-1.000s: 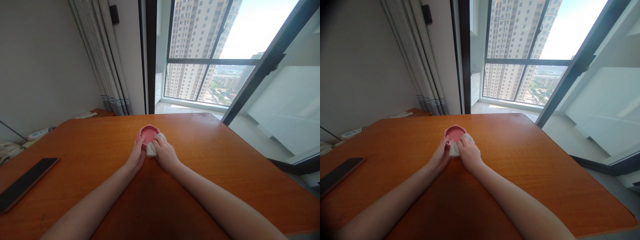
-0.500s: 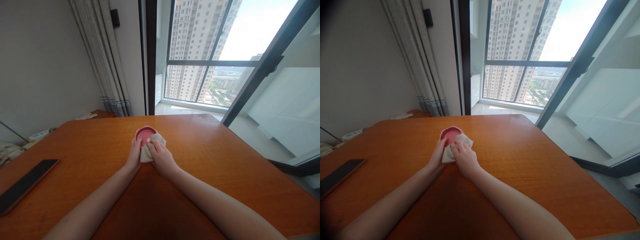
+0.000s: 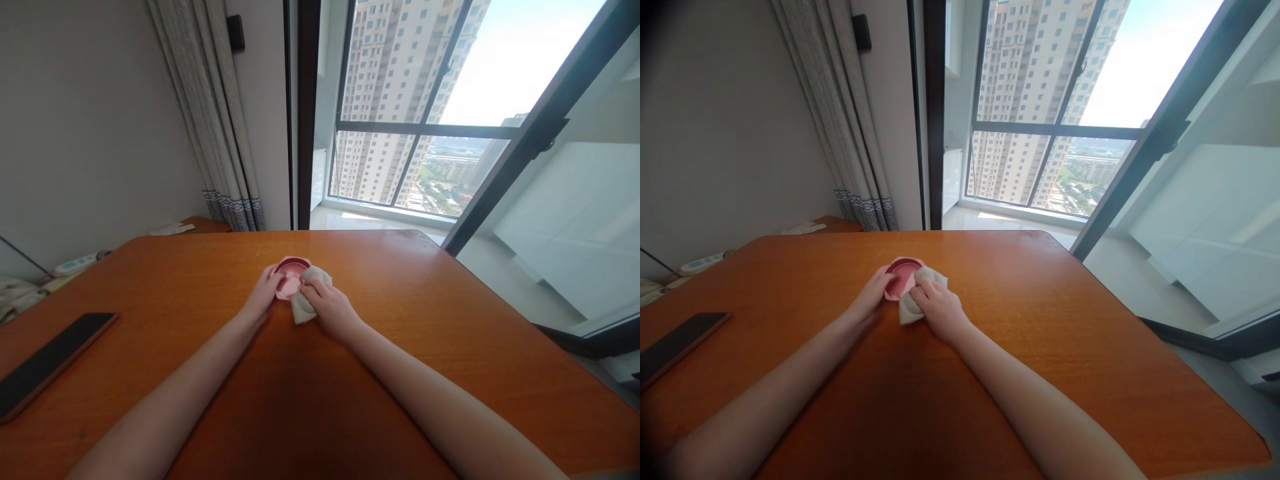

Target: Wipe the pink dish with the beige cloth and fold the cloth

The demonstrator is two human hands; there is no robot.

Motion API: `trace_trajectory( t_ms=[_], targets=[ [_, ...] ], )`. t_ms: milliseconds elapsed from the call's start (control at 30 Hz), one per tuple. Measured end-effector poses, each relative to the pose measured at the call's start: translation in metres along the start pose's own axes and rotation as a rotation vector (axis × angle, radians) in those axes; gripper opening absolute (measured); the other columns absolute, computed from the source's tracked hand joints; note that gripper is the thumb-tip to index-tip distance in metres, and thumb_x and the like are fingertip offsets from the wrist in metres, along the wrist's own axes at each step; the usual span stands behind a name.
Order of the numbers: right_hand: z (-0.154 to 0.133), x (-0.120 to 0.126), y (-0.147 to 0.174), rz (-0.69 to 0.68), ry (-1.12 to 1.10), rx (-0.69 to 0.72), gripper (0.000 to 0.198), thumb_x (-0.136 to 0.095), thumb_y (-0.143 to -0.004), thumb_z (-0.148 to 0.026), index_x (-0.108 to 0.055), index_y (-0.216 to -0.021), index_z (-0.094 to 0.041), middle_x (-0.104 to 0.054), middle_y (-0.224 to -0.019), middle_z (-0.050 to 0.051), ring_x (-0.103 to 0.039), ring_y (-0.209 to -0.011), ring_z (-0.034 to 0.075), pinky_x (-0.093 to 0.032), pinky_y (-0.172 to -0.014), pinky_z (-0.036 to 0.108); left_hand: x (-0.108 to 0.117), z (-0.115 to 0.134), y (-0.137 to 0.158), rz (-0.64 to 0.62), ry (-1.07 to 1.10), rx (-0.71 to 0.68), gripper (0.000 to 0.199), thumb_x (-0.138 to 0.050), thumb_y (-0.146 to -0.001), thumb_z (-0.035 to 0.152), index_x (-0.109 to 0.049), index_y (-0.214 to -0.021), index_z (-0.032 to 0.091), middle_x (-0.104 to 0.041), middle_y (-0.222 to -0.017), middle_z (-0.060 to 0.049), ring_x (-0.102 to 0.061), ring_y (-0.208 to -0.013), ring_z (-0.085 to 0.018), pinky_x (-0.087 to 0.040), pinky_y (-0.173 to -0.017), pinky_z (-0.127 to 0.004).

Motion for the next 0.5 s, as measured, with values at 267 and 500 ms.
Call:
trace_trajectory(
  t_ms=[267, 500],
  targets=[
    [0.005, 0.005, 0.001, 0.092, -0.029, -0.064, 0.025, -0.044, -0.088, -0.014, -0.056, -0.109, -0.02, -0.054, -0.112, 0.011, -0.051, -0.092, 0.019, -0.046, -0.08, 0.032, -0.021, -0.008, 0.028, 0.065, 0.171, 0.105, 0.029, -0.064, -0.07, 0.017, -0.046, -0.092, 0.022, -0.058, -0.079, 0.002, -0.058, -0.072, -0.012, -0.048, -0.065, -0.024],
    [0.02, 0.002, 0.002, 0.011, 0.04, 0.062, 0.027, -0.043, -0.089, -0.016, -0.056, -0.112, -0.022, -0.055, -0.114, 0.009, -0.052, -0.095, 0.018, -0.046, -0.079, 0.029, -0.006, -0.001, 0.006, -0.225, 0.002, 0.205, 0.039, -0.067, -0.067, 0.024, -0.058, -0.103, 0.016, -0.066, -0.096, -0.008, -0.064, -0.083, -0.021, -0.052, -0.065, -0.029]
  ],
)
Point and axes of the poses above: each hand's wrist, its own y-axis away from the middle knuckle, its own x-axis out of the back of the hand, z = x × y, the point moved 3 cm from there along -y, towards the middle knuckle
